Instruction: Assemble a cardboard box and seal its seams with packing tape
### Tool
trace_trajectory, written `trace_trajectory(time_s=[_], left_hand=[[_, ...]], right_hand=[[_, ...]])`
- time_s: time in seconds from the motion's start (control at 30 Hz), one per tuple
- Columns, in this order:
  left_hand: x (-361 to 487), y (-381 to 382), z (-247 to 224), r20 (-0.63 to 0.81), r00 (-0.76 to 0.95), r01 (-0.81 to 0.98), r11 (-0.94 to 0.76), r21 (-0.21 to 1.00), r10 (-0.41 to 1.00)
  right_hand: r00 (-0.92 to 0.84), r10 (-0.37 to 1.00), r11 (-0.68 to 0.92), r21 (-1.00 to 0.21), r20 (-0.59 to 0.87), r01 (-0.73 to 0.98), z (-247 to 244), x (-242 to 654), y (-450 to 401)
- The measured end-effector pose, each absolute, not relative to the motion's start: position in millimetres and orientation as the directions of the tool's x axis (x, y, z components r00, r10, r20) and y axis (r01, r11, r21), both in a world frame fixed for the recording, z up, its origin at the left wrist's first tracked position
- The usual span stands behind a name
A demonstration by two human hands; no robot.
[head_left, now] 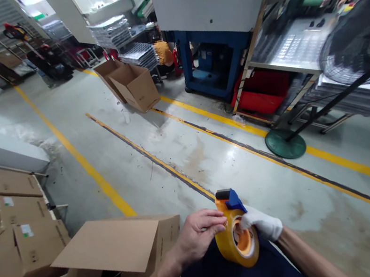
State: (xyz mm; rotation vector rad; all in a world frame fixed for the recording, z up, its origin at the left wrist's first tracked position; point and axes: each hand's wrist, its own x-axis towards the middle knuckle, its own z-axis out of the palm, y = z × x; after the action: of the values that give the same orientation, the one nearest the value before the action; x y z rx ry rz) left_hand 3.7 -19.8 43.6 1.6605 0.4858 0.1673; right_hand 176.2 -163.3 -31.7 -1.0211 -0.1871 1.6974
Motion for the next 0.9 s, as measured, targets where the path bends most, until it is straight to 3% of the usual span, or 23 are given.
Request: trace_trajectory(time_s=[0.27,0.43,0.7,0.9], left_hand=[[4.4,-25.0,33.3,0.013,0.913,0.095,-0.242,0.966,0.408],[3.9,-30.3,27.9,-0.055,0.884,0.163,-0.196,0.967,0.465],[5.0,-22.5,34.0,-0.230,0.879,0.245,0.018,0.969,0.417],[7.4,-29.2,27.3,-0.162,0.866,0.174,0.018,0.985,0.472]], right_hand=[[-0.138,0.833,-0.464,-0.542,-0.535,-0.701,-46.3,166.5,-172.6],[-0.145,0.803,-0.491,-0.503,-0.578,-0.712,-46.7,163.2,-176.4],[-0.107,0.786,-0.467,-0.470,-0.609,-0.749,-32.3,162.2,-172.4],[-0.131,0.784,-0.486,-0.467,-0.607,-0.739,-40.3,163.4,-176.0]])
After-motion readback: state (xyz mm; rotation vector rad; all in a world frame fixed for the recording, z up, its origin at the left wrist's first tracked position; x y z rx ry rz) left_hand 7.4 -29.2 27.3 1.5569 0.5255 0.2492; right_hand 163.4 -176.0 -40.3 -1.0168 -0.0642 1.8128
